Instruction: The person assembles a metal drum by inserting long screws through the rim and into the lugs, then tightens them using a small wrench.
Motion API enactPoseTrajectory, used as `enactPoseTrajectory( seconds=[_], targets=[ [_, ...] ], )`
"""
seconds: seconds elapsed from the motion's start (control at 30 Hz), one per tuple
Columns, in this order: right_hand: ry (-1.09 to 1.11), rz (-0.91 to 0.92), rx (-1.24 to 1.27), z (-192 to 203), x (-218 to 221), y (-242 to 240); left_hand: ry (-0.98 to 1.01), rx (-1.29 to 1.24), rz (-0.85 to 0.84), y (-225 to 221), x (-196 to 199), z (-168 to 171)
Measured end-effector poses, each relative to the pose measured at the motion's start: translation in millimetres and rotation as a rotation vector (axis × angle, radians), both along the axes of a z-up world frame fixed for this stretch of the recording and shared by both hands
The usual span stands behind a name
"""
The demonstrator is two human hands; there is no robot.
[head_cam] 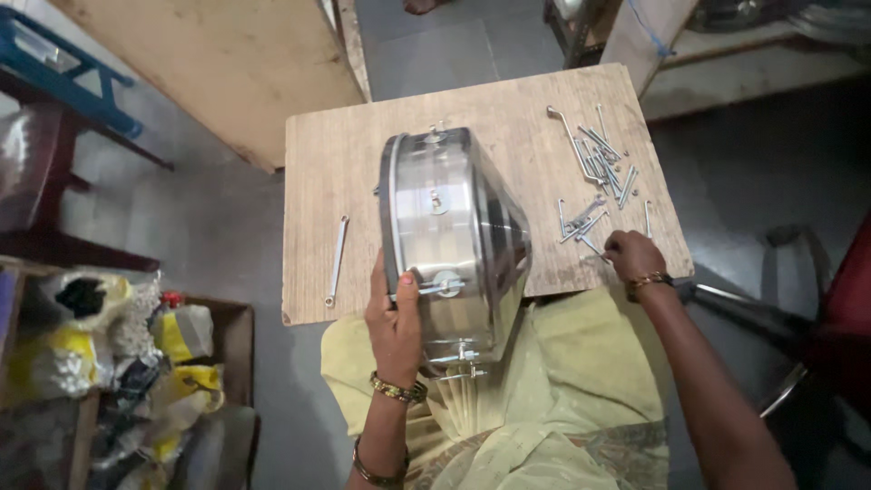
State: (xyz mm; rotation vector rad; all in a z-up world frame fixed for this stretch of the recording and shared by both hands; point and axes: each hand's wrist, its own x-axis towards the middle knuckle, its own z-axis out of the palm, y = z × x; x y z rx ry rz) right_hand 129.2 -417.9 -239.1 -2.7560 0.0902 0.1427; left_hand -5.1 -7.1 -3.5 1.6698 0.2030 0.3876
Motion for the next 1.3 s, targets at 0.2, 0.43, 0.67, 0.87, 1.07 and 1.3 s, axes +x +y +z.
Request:
enactPoseTrajectory(
  seconds=[0.2,0.43,0.67,0.87,1.07,1.3],
  targets=[
    [-0.219,-0.056,0.397,103,-8,23,-0.085,0.056,-0.051,0,-12,17],
    [-0.475,0.174,0.752,286,-68,108,-0.094,0.172,-0.060,3,-9,28],
    [-0.600,0.420,0.852,350,-87,185,-0.089,0.207,-0.041,0,-13,30],
    [-0.718,0.480,0.576,361,-81,216,-0.106,0.204,-0.044,0,-20,25],
    [-0.678,0.572,0.506,373,-78,236,-0.044,0.149,-0.062,1,-23,28],
    [-0.659,0.682,0.457,383,-75,255,-0.046,0.105,-0.074,2,-25,30]
  ],
)
